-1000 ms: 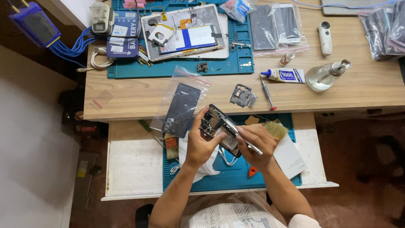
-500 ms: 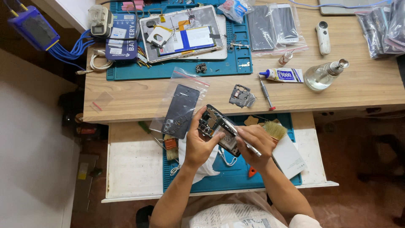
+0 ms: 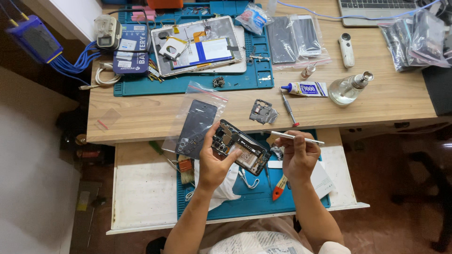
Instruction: The person disassembles a smartphone on a cluttered workbench, removing the back cover and internal components. They use a screwdriver to unscrew parts and a metal spudger to pry open the device and disconnect internal connectors.
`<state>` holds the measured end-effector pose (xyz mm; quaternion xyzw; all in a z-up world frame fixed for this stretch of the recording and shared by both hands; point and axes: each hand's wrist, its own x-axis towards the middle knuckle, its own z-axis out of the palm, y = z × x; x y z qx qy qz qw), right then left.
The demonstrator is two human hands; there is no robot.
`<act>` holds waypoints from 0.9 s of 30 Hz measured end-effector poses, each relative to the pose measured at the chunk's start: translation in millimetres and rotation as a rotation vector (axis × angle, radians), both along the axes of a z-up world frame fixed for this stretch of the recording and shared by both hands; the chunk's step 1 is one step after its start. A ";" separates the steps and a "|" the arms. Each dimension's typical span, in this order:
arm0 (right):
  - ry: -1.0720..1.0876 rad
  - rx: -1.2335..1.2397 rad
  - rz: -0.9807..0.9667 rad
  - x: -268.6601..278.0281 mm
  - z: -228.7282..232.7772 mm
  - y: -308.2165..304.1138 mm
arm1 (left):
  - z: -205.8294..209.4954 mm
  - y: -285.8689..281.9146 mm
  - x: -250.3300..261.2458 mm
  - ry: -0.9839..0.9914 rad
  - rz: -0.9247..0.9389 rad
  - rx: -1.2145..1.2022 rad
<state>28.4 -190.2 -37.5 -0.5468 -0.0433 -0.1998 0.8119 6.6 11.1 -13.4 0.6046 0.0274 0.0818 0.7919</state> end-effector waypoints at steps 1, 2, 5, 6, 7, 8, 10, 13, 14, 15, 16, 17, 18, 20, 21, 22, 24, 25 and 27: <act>0.000 -0.001 -0.003 1.1 -5.7 -4.8 | 0.1 0.5 0.4 0.000 -0.003 -0.001; -0.004 0.027 0.000 2.5 -11.6 -9.0 | 0.3 1.4 1.0 0.000 0.010 0.008; -0.030 0.032 0.039 -1.9 8.7 -6.2 | 0.6 4.0 0.8 0.002 0.028 0.017; -0.053 0.010 0.077 -3.6 22.0 -2.4 | 0.8 5.1 1.4 0.001 0.035 0.017; -0.056 0.010 0.076 -5.4 21.3 -5.0 | -0.4 5.2 1.6 -0.002 0.035 0.017; -0.075 -0.018 0.125 -7.4 20.6 -7.5 | -1.6 5.4 1.3 -0.004 0.038 0.021; -0.096 -0.046 0.173 -9.2 23.4 -12.8 | -2.9 5.9 1.3 -0.009 0.042 0.025; -0.164 -0.033 0.514 -9.6 28.9 -18.5 | -2.3 6.2 1.2 -0.011 0.046 0.042; -0.083 -0.102 0.448 -10.2 27.7 -18.7 | -1.4 5.7 1.0 -0.008 0.044 0.037; -0.002 -0.169 0.383 -10.8 26.6 -19.2 | -0.4 5.1 0.8 -0.006 0.041 0.033; -0.004 -0.168 0.379 -10.8 26.2 -17.1 | 0.9 3.9 0.5 -0.008 0.038 0.034; 0.014 -0.187 0.391 -10.8 25.9 -15.2 | 2.3 2.6 0.2 -0.004 0.038 0.034; 0.032 -0.205 0.403 -10.8 25.6 -13.2 | 3.7 1.4 -0.1 0.001 0.037 0.034; 0.012 -0.192 0.461 -9.4 34.6 -9.3 | 3.2 1.1 0.2 -0.002 0.033 0.037; -0.007 -0.180 0.522 -9.0 38.9 -7.2 | 2.9 1.2 0.1 -0.002 0.032 0.039; -0.008 -0.179 0.519 -8.2 33.1 -11.4 | 4.3 -0.3 -0.8 -0.004 0.030 0.040; 0.105 -0.243 0.560 -6.6 21.6 -19.8 | 7.3 -3.2 -2.4 0.004 0.022 0.050; 0.104 -0.242 0.557 -5.7 20.7 -19.8 | 7.3 -3.3 -2.2 0.002 0.019 0.051; 0.149 -0.203 0.529 -4.1 19.3 -20.4 | 6.8 -4.2 -1.7 -0.003 0.030 0.046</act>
